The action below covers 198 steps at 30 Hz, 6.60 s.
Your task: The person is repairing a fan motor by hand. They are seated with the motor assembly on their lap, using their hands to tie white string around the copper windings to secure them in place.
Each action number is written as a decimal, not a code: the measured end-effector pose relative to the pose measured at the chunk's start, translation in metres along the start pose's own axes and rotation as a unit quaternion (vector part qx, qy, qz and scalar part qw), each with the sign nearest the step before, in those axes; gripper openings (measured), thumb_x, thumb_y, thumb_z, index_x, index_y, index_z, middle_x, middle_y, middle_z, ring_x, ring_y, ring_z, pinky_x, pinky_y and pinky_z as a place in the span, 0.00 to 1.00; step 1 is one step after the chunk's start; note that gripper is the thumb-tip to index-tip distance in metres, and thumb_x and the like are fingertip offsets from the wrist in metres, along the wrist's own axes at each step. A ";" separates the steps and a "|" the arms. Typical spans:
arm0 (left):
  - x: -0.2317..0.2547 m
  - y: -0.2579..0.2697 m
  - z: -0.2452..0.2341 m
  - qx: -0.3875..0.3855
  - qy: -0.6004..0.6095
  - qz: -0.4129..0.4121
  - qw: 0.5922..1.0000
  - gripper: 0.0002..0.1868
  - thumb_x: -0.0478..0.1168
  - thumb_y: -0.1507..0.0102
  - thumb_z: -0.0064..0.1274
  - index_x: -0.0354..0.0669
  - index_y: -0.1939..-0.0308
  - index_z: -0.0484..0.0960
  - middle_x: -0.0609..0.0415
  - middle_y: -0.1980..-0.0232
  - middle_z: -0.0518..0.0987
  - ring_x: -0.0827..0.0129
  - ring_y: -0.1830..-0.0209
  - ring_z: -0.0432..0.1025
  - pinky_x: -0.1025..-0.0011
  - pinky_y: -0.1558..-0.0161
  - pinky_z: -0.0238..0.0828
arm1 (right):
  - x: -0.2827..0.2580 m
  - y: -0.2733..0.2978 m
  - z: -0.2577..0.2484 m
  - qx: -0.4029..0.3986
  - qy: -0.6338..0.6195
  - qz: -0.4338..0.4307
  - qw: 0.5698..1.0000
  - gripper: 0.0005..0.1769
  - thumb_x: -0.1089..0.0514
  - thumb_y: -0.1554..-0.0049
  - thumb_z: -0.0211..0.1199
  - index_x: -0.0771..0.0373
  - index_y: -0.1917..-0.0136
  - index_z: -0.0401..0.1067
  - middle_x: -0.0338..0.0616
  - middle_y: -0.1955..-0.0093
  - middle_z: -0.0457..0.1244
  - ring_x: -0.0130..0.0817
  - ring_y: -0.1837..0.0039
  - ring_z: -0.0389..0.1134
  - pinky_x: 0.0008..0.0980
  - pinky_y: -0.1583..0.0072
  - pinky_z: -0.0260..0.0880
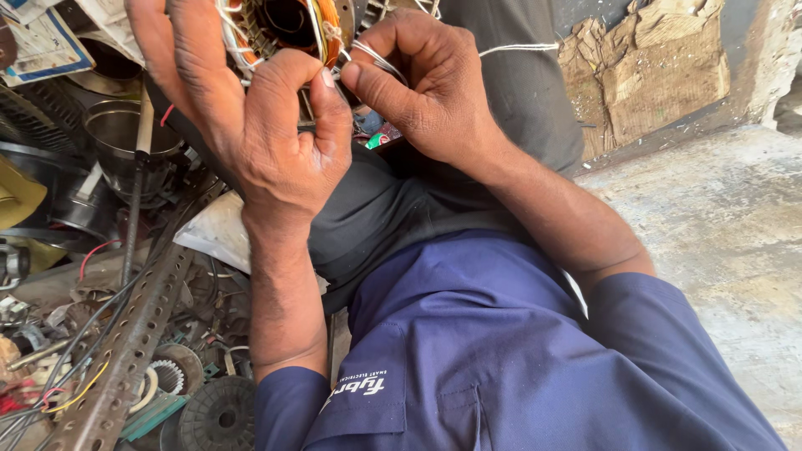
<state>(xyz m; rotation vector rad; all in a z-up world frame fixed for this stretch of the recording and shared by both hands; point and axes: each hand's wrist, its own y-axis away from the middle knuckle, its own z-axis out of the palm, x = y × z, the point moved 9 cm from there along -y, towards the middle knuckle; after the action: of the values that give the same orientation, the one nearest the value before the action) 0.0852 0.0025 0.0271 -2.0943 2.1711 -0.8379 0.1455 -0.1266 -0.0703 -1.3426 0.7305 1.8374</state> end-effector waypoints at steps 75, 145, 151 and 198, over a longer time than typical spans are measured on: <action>-0.027 0.026 0.018 -0.034 -0.031 0.103 0.994 0.06 0.42 0.31 0.59 0.46 0.53 0.82 0.50 0.18 0.51 0.52 0.16 0.43 0.42 0.21 0.40 | -0.034 -0.013 0.000 -0.141 0.276 -0.105 0.945 0.11 0.64 0.31 0.71 0.71 0.52 0.72 0.44 0.60 0.63 0.29 0.59 0.63 0.27 0.57 0.63; -0.011 0.017 -0.004 0.090 0.093 0.072 0.989 0.07 0.33 0.30 0.64 0.46 0.48 0.87 0.46 0.24 0.64 0.41 0.20 0.48 0.38 0.19 0.45 | 0.010 -0.027 -0.002 -0.067 0.096 0.127 0.985 0.36 0.36 0.29 0.51 0.69 0.60 0.75 0.43 0.67 0.65 0.21 0.67 0.60 0.23 0.65 0.57; -0.010 0.004 -0.013 0.050 0.128 0.003 0.991 0.07 0.39 0.28 0.62 0.39 0.50 0.86 0.38 0.25 0.62 0.33 0.21 0.47 0.33 0.22 0.45 | 0.013 -0.024 -0.005 -0.093 0.068 0.163 0.980 0.36 0.36 0.30 0.47 0.67 0.59 0.78 0.42 0.65 0.69 0.20 0.68 0.57 0.21 0.65 0.57; -0.030 0.035 -0.006 0.074 0.044 0.054 0.995 0.23 0.47 0.32 0.65 0.49 0.35 0.80 0.36 0.24 0.59 0.35 0.20 0.49 0.36 0.20 0.49 | 0.015 -0.025 0.001 -0.071 0.044 0.126 0.989 0.28 0.42 0.29 0.55 0.71 0.54 0.77 0.41 0.62 0.67 0.22 0.59 0.66 0.24 0.57 0.67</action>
<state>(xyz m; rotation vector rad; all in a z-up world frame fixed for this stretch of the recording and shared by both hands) 0.0536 0.0316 0.0089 -1.8886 2.1656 -1.0631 0.1626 -0.1079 -0.0845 -1.4862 0.8623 2.0711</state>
